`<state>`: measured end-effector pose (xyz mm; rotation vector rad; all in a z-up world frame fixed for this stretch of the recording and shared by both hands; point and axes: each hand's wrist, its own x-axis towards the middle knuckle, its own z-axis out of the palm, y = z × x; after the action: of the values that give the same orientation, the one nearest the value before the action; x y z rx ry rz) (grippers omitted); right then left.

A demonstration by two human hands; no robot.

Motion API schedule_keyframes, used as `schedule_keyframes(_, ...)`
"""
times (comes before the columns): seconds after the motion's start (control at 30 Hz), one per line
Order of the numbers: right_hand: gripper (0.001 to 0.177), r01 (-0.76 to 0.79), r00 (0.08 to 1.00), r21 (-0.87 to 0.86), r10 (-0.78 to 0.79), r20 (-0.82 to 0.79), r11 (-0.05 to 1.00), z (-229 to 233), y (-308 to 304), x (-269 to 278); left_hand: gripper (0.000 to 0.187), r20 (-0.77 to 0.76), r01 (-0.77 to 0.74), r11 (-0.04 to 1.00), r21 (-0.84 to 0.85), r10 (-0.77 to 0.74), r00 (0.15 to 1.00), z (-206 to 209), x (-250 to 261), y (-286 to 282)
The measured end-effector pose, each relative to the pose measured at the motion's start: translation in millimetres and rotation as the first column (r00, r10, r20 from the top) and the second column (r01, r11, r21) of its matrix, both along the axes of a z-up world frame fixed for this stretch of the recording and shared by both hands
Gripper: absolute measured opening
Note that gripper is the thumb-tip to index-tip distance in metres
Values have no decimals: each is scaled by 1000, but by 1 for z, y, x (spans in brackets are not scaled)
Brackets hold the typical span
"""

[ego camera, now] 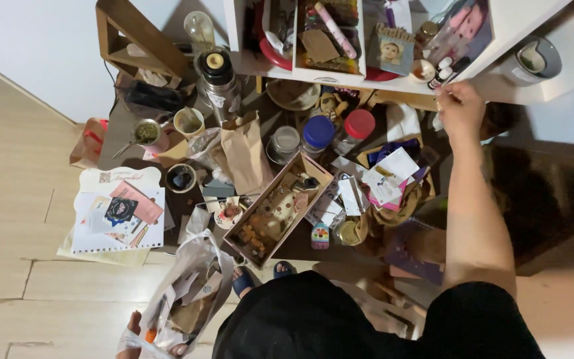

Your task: The person is sorting through a wooden box filled with small craft supplies, stickers, and cards, picking them up one by one to inspect them and then placing selected items into a white plastic bag.

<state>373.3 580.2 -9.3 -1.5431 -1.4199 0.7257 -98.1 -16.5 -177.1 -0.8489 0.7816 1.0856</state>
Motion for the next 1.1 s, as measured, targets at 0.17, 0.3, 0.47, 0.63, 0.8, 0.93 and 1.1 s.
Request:
schedule_keyframes(0.17, 4, -133, 908, 208, 34, 418, 969, -17, 78, 11, 89, -663, 100, 995, 12, -66, 745, 13, 33, 5)
schedule_keyframes(0.3, 9, -269, 339, 229, -130, 932, 936, -48, 128, 3, 122, -989, 179, 975, -128, -113, -91, 41, 70, -19)
schedule_keyframes(0.47, 9, -104, 108, 315, -305, 946, 943, -92, 187, 17, 98, -745, 135, 793, -594, -478, -466, 188, 105, 29)
schedule_keyframes(0.63, 11, -289, 834, 454, -11, 551, 843, -97, 180, 55, 91, -865, 91, 877, -472, -441, -241, 211, 119, 37)
schedule_keyframes(0.8, 15, -642, 453, 397, -93, 887, 656, 12, -38, -60, 89, -852, 90, 857, -508, -485, -196, 205, 120, 29)
schedule_keyframes(0.93, 26, -722, 235, -382, 724, 648, 576, 11, -151, -170, 87, -877, 81, 875, -478, -470, -101, 211, 122, 34)
schedule_keyframes(1.1, 54, -244, -381, -831, 738, 557, 501, -97, -161, -222, 85, -907, 93, 902, -421, -419, -41, 205, 118, 22)
